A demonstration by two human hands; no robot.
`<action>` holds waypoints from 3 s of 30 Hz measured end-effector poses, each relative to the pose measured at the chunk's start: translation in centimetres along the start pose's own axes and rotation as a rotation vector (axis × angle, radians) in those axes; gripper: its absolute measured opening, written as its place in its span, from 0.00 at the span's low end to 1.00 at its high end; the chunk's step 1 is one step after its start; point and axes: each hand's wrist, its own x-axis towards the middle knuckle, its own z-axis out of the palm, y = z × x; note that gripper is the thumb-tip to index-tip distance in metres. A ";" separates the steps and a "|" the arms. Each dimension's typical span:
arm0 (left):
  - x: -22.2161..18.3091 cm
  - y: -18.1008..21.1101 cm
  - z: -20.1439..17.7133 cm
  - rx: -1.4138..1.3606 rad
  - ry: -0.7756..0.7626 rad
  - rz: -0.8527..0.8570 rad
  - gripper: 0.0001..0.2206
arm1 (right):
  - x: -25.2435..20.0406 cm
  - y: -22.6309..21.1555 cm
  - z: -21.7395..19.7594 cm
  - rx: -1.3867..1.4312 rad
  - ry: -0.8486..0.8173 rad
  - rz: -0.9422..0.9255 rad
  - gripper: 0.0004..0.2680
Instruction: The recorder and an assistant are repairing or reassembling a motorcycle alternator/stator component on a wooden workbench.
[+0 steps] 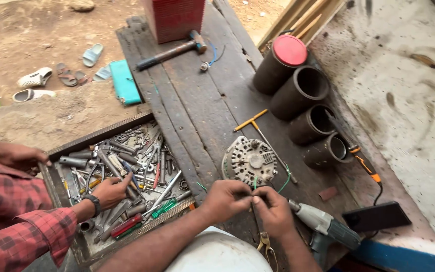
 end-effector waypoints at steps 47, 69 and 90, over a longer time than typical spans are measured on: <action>-1.0 -4.2 -0.6 0.205 -0.039 0.214 0.08 | 0.6 -4.9 1.6 -0.478 0.007 -0.213 0.06; 1.8 -29.0 -10.1 0.655 0.556 -0.577 0.11 | -1.6 -1.0 1.7 -0.552 0.141 -0.205 0.08; 1.0 -28.5 -15.6 0.849 0.154 -0.774 0.13 | -2.4 2.0 -0.4 -0.377 0.119 0.008 0.06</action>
